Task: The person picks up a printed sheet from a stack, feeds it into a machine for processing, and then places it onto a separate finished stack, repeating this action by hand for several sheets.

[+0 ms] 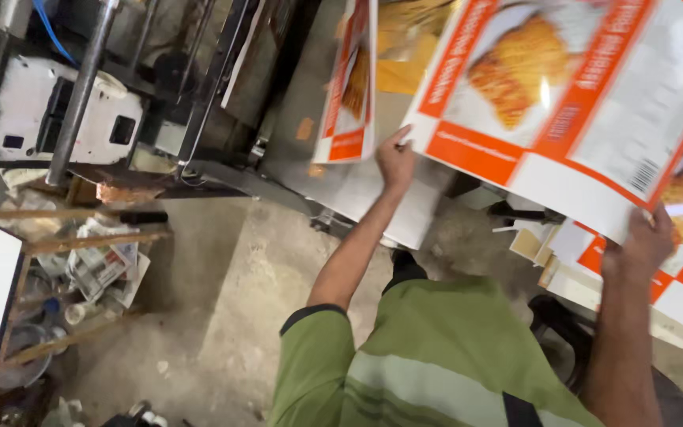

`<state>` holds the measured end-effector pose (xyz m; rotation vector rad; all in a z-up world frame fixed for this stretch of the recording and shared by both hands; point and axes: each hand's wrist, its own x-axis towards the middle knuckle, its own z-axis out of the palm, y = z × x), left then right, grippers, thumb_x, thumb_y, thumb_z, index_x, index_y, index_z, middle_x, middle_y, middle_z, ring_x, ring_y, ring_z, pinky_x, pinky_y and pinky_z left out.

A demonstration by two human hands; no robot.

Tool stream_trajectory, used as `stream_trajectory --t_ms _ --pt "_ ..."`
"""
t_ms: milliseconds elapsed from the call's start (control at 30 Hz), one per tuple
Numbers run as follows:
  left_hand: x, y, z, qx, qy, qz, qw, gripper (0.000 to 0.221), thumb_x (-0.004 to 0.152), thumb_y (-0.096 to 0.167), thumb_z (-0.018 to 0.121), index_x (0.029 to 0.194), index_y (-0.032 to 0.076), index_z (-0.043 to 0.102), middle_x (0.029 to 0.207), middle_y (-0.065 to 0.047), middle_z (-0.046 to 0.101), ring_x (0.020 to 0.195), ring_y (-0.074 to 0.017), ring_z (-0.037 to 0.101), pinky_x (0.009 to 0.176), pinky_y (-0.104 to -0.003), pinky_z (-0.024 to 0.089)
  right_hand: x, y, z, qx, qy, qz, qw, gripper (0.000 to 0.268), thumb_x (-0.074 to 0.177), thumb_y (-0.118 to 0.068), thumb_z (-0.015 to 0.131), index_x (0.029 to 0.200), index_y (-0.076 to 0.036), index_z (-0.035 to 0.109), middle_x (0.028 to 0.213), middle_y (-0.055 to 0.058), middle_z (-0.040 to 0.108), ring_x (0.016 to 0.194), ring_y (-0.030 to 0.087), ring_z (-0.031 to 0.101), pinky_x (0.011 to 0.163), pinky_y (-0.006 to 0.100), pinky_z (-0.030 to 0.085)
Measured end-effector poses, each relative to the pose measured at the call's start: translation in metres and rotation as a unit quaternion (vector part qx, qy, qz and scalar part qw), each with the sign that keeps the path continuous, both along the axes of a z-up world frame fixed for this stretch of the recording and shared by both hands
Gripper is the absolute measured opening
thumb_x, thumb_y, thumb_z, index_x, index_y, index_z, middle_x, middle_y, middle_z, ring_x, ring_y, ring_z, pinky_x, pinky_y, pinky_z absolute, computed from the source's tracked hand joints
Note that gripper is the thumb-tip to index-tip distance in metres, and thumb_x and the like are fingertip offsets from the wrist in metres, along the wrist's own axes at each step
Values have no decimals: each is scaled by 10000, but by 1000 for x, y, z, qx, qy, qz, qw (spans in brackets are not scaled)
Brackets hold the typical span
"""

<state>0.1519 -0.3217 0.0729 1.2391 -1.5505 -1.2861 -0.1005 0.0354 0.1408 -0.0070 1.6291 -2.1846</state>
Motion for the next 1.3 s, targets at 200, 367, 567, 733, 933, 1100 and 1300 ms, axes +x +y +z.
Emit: stream_trajectory --t_ms 200,367,567,733,933,1100,1300 --pt "121 -73 -147 -113 -381 96 913 370 814 53 706 1151 186 783 1026 -167 682 1085 -360 599 975 -519 421 93 -109 -92 340 318 167 869 414 1032 -32 707 1412 51 565 1197 185 691 1095 259 667 954 393 525" --pt "182 -106 -161 -105 -426 155 885 388 807 61 683 1143 223 790 1009 -133 690 1069 -342 605 1000 -492 429 120 -154 -53 430 131 333 829 420 936 -186 725 1293 16 636 998 199 739 833 272 733 741 406 579" --pt "249 -195 -138 114 -378 127 910 206 770 282 769 832 88 801 793 -129 762 707 -291 714 716 -434 556 146 -241 31 456 290 460 704 323 937 -261 727 1173 -41 709 981 223 729 852 419 717 741 496 552" --pt "262 -241 37 -111 -286 -97 947 120 911 17 658 1005 -3 730 850 -131 638 827 -165 586 767 -346 504 150 -225 78 296 289 454 789 492 920 -307 725 1337 -55 654 1034 192 743 962 354 723 830 441 557" --pt "161 -106 290 -296 -23 -49 954 243 1091 -93 548 1282 -7 672 1263 -143 674 1161 -243 693 1026 -380 613 63 -14 -29 434 156 234 856 771 777 -240 693 1486 -29 476 1336 223 638 1135 351 669 894 452 551" --pt "18 6 153 -51 127 -117 984 178 1073 56 615 1221 12 703 1222 -144 727 1148 -258 700 1008 -382 602 -14 204 -83 597 298 22 745 803 1084 -479 710 1535 135 454 1491 385 498 1384 533 426 1152 574 351" --pt "-139 226 -88 52 -58 -393 916 670 828 247 870 1354 -55 585 1174 -190 722 1077 -290 688 955 -396 536 -18 263 -124 641 248 116 717 776 1115 -507 612 1544 123 466 1433 382 530 1394 545 458 1191 617 298"
